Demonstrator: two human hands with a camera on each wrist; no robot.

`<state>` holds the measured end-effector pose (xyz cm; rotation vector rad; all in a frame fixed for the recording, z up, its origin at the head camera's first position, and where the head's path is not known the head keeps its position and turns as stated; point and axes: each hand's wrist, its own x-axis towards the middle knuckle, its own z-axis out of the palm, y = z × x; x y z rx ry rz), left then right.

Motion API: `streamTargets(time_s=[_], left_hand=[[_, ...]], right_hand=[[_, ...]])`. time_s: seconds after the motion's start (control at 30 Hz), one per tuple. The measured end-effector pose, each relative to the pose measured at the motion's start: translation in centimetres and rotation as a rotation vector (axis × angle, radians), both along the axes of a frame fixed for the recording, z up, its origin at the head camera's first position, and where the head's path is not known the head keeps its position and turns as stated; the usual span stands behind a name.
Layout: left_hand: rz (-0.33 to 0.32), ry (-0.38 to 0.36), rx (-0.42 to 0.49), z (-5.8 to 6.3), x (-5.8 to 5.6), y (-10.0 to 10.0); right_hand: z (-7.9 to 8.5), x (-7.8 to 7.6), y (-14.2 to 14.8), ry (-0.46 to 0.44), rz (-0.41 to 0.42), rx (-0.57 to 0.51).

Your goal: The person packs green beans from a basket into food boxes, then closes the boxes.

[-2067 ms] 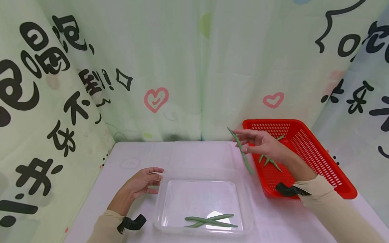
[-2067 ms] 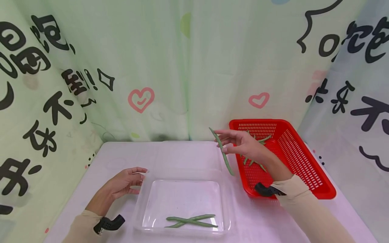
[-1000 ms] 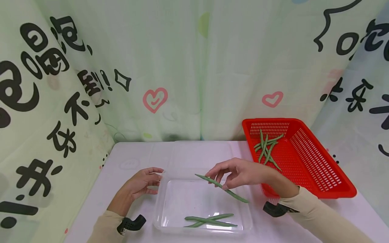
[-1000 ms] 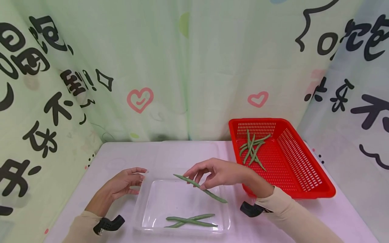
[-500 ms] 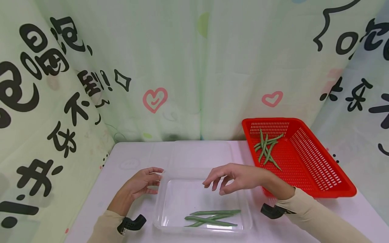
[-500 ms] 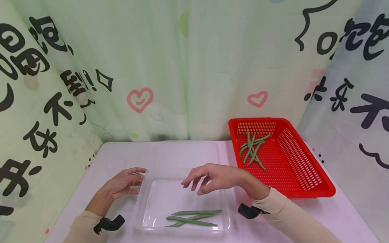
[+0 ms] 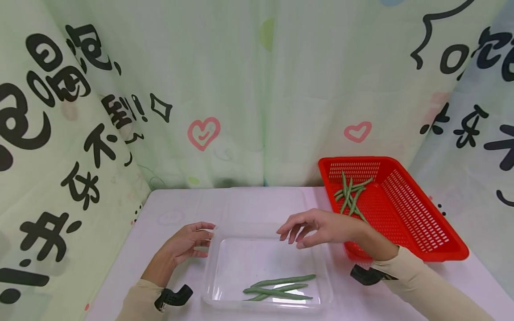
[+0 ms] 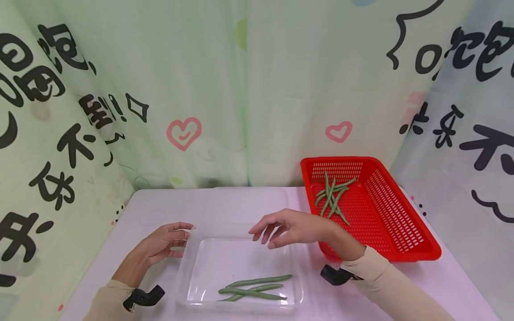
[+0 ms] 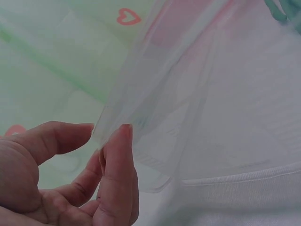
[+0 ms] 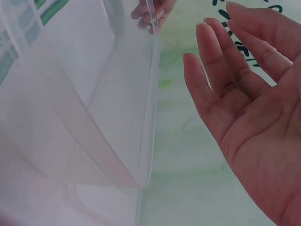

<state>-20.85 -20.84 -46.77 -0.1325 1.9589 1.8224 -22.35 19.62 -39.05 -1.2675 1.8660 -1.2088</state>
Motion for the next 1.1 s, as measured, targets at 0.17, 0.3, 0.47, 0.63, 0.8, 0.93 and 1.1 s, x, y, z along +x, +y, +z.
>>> streamTargets(time_s=[0.17, 0.3, 0.47, 0.63, 0.8, 0.93, 1.1], left_hand=[[0.005, -0.005, 0.0, -0.1, 0.1, 0.1], [0.006, -0.006, -0.002, -0.2, 0.1, 0.0], [0.007, 0.0, -0.011, -0.1, -0.1, 0.0], [0.009, -0.004, -0.018, 0.1, -0.3, 0.1], [0.005, -0.006, -0.021, 0.2, -0.2, 0.1], [0.003, -0.004, -0.023, 0.1, -0.3, 0.1], [0.008, -0.006, -0.025, 0.0, -0.3, 0.1]], right_hand=[[0.1, -0.5, 0.9, 0.005, -0.069, -0.014], [0.4, -1.2, 1.8, -0.006, -0.144, -0.025], [0.9, -2.3, 3.4, -0.012, -0.286, -0.029], [1.3, -3.3, 4.7, -0.046, -0.411, -0.03], [1.0, -4.2, 5.8, -0.054, -0.479, -0.03], [0.7, -4.8, 6.6, -0.062, -0.525, -0.039], [0.7, -5.5, 7.7, -0.076, -0.612, -0.028]])
